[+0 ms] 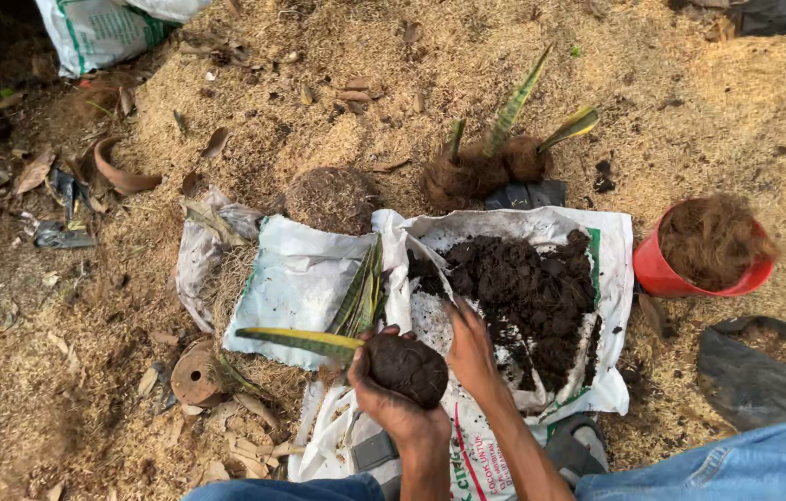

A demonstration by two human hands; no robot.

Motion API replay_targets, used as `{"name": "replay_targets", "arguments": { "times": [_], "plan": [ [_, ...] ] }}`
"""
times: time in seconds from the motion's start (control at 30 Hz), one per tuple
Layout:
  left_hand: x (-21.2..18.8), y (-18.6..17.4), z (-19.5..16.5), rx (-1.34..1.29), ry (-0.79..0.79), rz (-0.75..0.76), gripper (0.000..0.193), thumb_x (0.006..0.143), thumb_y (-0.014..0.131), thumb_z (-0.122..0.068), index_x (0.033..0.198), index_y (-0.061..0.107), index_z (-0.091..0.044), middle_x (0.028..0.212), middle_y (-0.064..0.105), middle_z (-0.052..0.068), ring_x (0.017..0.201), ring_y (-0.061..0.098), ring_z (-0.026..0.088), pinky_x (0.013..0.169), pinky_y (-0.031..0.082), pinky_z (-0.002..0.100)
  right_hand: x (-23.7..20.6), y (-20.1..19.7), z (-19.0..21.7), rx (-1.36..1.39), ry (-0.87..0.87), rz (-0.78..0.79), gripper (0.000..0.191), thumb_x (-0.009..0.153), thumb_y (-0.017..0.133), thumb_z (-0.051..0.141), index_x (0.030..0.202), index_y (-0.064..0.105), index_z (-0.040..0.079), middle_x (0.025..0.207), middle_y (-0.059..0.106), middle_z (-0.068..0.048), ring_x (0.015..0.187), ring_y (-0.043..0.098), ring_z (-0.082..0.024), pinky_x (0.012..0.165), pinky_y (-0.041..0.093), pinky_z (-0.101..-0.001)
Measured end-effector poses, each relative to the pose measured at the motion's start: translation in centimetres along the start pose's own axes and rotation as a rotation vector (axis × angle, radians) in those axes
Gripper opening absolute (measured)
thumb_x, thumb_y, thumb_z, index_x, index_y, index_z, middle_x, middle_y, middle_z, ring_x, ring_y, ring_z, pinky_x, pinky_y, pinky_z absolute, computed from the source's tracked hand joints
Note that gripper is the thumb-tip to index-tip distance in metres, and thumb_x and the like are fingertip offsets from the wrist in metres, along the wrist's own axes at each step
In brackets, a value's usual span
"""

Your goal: The person sits on the ground and forms a ball of dark soil around the base of a snake plant cutting, pressing and shaping the soil with both hands and adding more soil from a sack on their lap. Finished soil balls with other cuttings lie nearby, and a red bucket holds fibrous material.

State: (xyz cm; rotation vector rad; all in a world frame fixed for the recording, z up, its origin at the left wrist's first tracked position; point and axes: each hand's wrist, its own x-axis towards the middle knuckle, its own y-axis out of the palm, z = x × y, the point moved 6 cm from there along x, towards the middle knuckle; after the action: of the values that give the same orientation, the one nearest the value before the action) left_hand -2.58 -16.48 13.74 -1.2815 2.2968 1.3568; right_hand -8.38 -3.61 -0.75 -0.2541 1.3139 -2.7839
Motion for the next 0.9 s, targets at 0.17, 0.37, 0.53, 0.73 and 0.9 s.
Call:
{"name": "replay_targets", "arguments": {
  "times": [0.17,0.37,0.53,0.73,0.9],
  "plan": [
    [0.5,-0.1,0.2,-0.041,-0.076,0.038,0.038,0.096,0.054,-0.038,0.119,0.060,-0.009,0.098,0.071,0.013,0.086,0.069,0.025,0.075,0.059,0.037,-0.8,4.6,-3.3,-0.055,0.134,0.126,0.063,0.084,0.061,-0.011,0.145,0.050,0.000,0.147,0.045,-0.030,0.121,0.057,-0.043,0.090,0.058,-0.0433],
    [0.7,-0.7,-0.9,0.026,-0.012,-0.006,0.037,0.097,0.053,-0.036,0.117,0.063,-0.006,0.097,0.071,0.015,0.086,0.071,0.026,0.072,0.060,0.038,-1.8,4.0,-5.9,0.008,0.439,0.114,0.031,0.085,0.067,-0.006,0.116,0.071,-0.003,0.108,0.070,-0.024,0.082,0.073,-0.033,0.068,0.061,-0.0411],
    [0.9,-0.4,-0.4,-0.039,-0.055,0.001,0.035,0.097,0.053,-0.035,0.117,0.062,-0.007,0.097,0.071,0.014,0.086,0.070,0.025,0.072,0.058,0.037,-2.0,3.5,-7.1,0.034,0.493,0.166,0.022,0.084,0.069,-0.004,0.106,0.076,-0.003,0.085,0.075,-0.024,0.070,0.076,-0.029,0.061,0.059,-0.0423],
    [0.8,-0.4,0.0,-0.011,-0.040,0.005,0.037,0.097,0.052,-0.035,0.119,0.062,-0.007,0.099,0.071,0.014,0.088,0.069,0.025,0.074,0.058,0.037,-1.2,1.0,-5.8,0.051,0.491,0.018,0.018,0.086,0.075,0.002,0.103,0.078,-0.002,0.088,0.076,-0.022,0.072,0.074,-0.030,0.068,0.058,-0.0432],
    [0.7,-0.4,0.0,-0.003,-0.105,-0.001,0.038,0.096,0.050,-0.038,0.119,0.061,-0.009,0.098,0.071,0.013,0.086,0.069,0.025,0.074,0.059,0.038,0.4,-5.0,-2.3,0.713,0.490,-0.108,0.027,0.082,0.077,0.000,0.109,0.077,0.000,0.101,0.079,-0.016,0.086,0.074,-0.026,0.079,0.059,-0.0377]
  ]
}}
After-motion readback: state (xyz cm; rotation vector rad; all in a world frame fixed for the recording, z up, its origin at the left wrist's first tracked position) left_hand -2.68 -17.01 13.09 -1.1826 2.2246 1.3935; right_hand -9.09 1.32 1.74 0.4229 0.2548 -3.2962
